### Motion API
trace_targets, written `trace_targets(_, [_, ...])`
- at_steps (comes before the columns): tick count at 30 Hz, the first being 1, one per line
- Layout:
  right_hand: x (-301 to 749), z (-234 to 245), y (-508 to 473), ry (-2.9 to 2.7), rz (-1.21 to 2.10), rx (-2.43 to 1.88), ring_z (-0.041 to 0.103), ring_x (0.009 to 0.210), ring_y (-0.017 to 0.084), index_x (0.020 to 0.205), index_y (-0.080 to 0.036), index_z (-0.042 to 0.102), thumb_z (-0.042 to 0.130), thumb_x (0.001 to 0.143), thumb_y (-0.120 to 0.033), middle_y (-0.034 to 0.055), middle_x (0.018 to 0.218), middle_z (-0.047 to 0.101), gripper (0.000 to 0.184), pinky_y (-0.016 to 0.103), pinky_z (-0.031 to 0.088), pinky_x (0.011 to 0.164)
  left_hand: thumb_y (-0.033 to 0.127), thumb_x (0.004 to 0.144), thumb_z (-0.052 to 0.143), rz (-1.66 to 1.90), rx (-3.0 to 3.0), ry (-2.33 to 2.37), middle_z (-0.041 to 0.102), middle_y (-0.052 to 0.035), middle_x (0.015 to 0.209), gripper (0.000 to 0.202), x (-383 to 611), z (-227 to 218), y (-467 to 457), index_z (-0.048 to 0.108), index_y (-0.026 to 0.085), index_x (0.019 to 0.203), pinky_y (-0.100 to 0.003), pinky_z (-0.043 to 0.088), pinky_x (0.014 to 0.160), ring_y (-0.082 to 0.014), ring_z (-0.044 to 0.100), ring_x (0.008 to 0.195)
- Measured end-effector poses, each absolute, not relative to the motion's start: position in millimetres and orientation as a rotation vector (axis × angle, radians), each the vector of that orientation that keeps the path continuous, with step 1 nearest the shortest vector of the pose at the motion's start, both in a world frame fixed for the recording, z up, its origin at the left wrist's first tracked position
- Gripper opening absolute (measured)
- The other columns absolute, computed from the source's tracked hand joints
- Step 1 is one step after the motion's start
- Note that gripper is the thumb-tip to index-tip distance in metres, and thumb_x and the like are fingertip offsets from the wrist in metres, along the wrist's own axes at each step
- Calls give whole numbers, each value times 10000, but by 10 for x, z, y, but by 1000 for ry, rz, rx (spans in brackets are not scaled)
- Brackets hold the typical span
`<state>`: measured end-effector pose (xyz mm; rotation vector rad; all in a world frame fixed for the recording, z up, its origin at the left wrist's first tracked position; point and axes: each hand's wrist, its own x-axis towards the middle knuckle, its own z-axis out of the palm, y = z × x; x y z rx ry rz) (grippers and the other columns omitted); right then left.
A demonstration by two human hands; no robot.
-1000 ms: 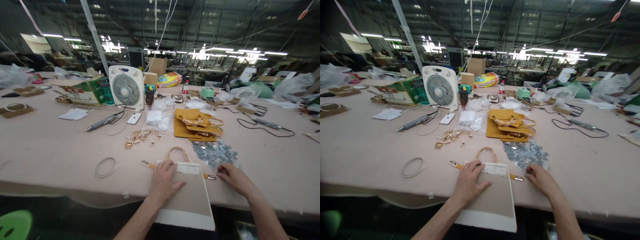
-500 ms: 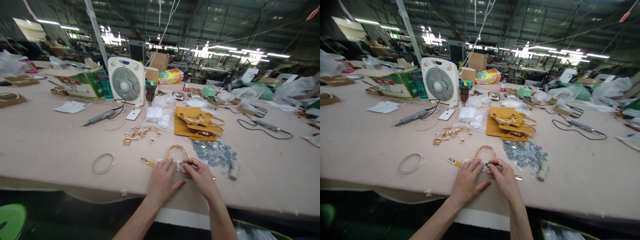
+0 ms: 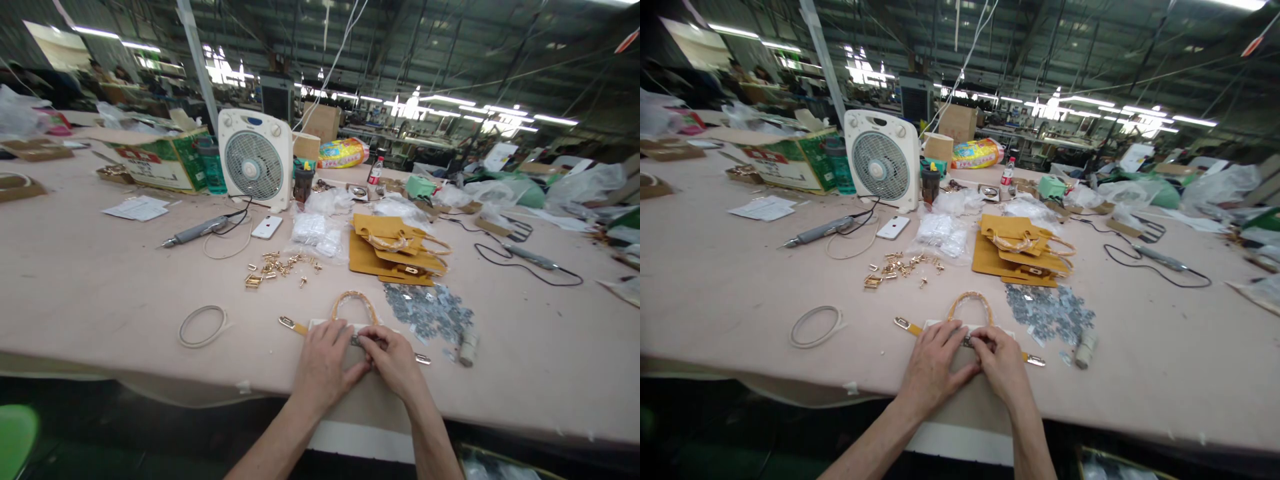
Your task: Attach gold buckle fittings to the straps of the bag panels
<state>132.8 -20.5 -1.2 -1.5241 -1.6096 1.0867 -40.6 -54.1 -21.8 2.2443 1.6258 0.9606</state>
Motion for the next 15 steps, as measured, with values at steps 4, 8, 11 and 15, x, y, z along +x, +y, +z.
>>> trace_targets(4, [1327,20,-199,-1732,914,-1524,658,697,216,890,-227,771,626,868,-385,58,845,741,216,330,524,681,470,853,809,987,2245,1616,633,-96,1421,565,-405,-215,-541,619,266,1345,-548,460,1097,-334,563,1289])
trace_targets(8, [1346,50,-168,-1880,747,-1536,669,807,231,854,-252,779,616,854,-329,56,906,745,180,350,520,778,509,875,777,1012,2245,1624,640,-97,1405,548,-401,-224,-538,620,275,1345,-539,474,1083,-334,576,1276])
trace_targets(11, [1369,75,-106,-1975,720,-1558,682,842,235,865,-264,794,617,840,-274,51,901,752,179,352,510,798,506,855,800,1001,2254,1631,648,-94,1395,567,-399,-233,-530,622,264,1336,-530,480,1078,-325,579,1271])
trace_targets(15, [1365,163,10,-2078,762,-1570,693,866,232,825,-255,792,639,790,-207,45,901,768,164,342,506,821,468,819,840,1002,2264,1628,649,-93,1397,595,-404,-247,-523,622,271,1337,-540,477,1085,-328,581,1271])
